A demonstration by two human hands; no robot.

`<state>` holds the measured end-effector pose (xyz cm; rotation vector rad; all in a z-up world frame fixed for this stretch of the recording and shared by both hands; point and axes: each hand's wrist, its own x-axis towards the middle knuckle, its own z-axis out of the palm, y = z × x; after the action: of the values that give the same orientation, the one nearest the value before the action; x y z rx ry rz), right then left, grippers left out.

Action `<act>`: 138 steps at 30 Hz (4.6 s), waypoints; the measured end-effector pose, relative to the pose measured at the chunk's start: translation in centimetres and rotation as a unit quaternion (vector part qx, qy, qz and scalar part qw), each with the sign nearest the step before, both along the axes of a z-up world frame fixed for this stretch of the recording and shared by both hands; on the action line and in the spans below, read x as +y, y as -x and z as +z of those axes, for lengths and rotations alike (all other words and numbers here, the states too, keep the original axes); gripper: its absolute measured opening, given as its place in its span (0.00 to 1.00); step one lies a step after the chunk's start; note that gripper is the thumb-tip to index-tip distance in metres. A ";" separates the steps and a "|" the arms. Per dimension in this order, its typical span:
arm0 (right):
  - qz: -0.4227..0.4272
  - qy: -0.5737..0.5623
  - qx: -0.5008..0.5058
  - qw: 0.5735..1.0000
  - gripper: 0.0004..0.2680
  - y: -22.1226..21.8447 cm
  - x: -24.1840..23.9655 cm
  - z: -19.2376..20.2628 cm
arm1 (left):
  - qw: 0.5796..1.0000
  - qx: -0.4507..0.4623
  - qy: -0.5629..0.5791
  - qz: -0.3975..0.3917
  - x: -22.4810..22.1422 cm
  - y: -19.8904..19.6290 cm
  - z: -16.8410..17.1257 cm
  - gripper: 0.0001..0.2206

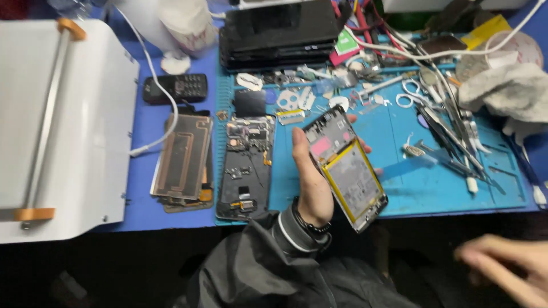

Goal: The person repairs a disassembled smartphone at a workbench, using a pry tool to work around the battery and pull the battery out of the phone frame, then continues prying adhesive from the battery and frame while holding the phone.

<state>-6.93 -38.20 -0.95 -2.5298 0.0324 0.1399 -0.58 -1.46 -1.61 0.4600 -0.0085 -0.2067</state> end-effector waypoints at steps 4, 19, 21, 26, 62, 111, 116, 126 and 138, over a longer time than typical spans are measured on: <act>0.208 0.068 -0.215 0.952 0.16 -1.6 14.9 9.7 | 0.995 -0.050 -0.008 0.082 0.1 0.0 0.1 0.41; 0.351 0.151 -0.162 0.910 0.04 -9.0 20.0 7.6 | 0.971 -0.084 -0.087 0.205 0.3 0.6 0.9 0.36; 0.360 0.139 -0.165 0.908 0.04 -9.2 19.9 7.3 | 0.973 -0.081 -0.081 0.198 0.4 0.6 1.3 0.36; 0.383 0.062 -0.186 0.903 0.05 -8.9 19.8 5.9 | 0.977 -0.080 -0.056 0.191 0.2 0.5 1.7 0.37; 0.343 -0.014 -0.227 0.911 0.06 -8.0 20.2 3.3 | 0.988 -0.029 -0.025 0.151 0.3 0.1 1.2 0.41; 0.262 0.106 -0.301 0.911 0.05 -7.5 21.0 3.3 | 0.984 0.042 -0.126 0.116 0.4 -0.5 1.2 0.43; 0.233 0.082 -0.309 0.918 0.04 -7.7 21.9 3.5 | 0.985 0.044 -0.121 0.115 0.4 -0.4 1.3 0.44; 0.242 0.024 -0.286 0.927 0.04 -9.1 22.9 4.8 | 0.986 -0.003 -0.127 0.105 0.4 -0.3 1.5 0.44; 0.258 0.080 -0.223 0.936 0.06 -10.2 22.0 7.2 | 0.993 -0.036 -0.085 0.078 0.6 -0.2 0.9 0.42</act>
<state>3.28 -16.16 6.30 -2.6124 -0.8342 -0.2448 -0.42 -0.86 -0.69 0.6360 -0.0245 -0.0370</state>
